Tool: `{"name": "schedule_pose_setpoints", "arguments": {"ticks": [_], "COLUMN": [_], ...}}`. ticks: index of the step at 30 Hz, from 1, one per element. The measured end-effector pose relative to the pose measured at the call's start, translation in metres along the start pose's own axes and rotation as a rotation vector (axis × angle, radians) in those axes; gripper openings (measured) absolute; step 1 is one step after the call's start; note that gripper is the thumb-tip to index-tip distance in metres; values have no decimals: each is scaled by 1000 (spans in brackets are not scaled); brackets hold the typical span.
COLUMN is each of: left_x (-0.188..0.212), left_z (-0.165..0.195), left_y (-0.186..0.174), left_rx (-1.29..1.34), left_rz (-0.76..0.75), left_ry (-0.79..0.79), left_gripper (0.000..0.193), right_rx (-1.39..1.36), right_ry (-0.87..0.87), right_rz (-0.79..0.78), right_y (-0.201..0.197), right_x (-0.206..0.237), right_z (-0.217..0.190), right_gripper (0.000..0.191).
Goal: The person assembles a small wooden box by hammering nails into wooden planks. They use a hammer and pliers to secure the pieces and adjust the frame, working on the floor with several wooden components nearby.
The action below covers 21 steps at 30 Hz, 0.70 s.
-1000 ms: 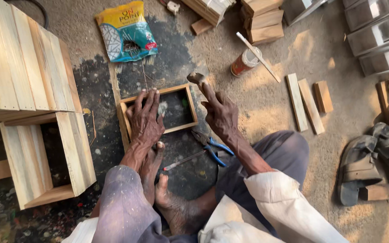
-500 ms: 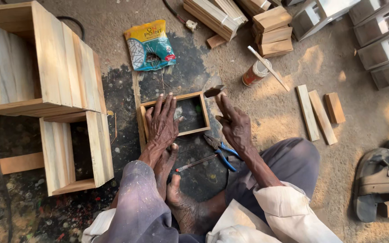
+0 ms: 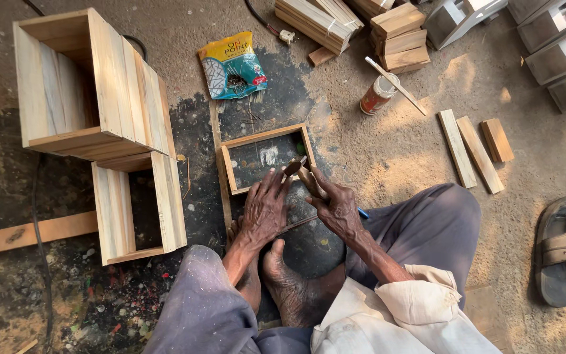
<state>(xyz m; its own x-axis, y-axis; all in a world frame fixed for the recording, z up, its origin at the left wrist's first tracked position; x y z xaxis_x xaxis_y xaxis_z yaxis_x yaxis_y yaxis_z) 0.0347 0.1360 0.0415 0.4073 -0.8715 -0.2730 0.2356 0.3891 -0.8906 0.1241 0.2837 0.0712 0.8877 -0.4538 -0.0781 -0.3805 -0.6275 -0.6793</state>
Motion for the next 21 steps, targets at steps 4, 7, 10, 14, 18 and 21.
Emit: {"name": "schedule_pose_setpoints", "arguments": {"ticks": [4,7,10,14,18,21], "left_x": [-1,3,8,20,28,29], "left_z": [-27,-31,-34,-45,-44,-42], "left_y": [23,32,36,54,59,63], "left_rx": [88,-30,120,370,337,327], "left_rz": [-11,15,114,77,113,123], "left_ry": [-150,-126,-130,-276,-272,-251], "left_gripper": [39,35,32,13,19,20], "right_rx": [25,12,32,24,192,213], "right_ry": [-7,8,-208,-540,-511,-532], "right_rz": [-33,-101,-155,-209,-424,-442], "right_y": [5,18,28,47,82,81], "right_x": [5,-4,-17,-26,-45,-48], "right_z": [-3,-15,-53,-105,-112,-117], "right_gripper": [75,72,69,74,52,52]}}
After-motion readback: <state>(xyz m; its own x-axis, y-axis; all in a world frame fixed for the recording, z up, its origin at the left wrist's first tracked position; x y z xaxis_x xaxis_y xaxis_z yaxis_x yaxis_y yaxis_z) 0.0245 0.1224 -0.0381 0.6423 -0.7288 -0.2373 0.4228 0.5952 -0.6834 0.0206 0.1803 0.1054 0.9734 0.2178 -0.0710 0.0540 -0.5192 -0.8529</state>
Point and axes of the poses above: each hand's wrist, its own x-axis away from the middle knuckle, its own y-axis out of the palm, z = x × y, the point moved 8 cm from there along -x, towards the middle knuckle, and after that the axes turned 4 degrees about y, right-handed, at the moved point
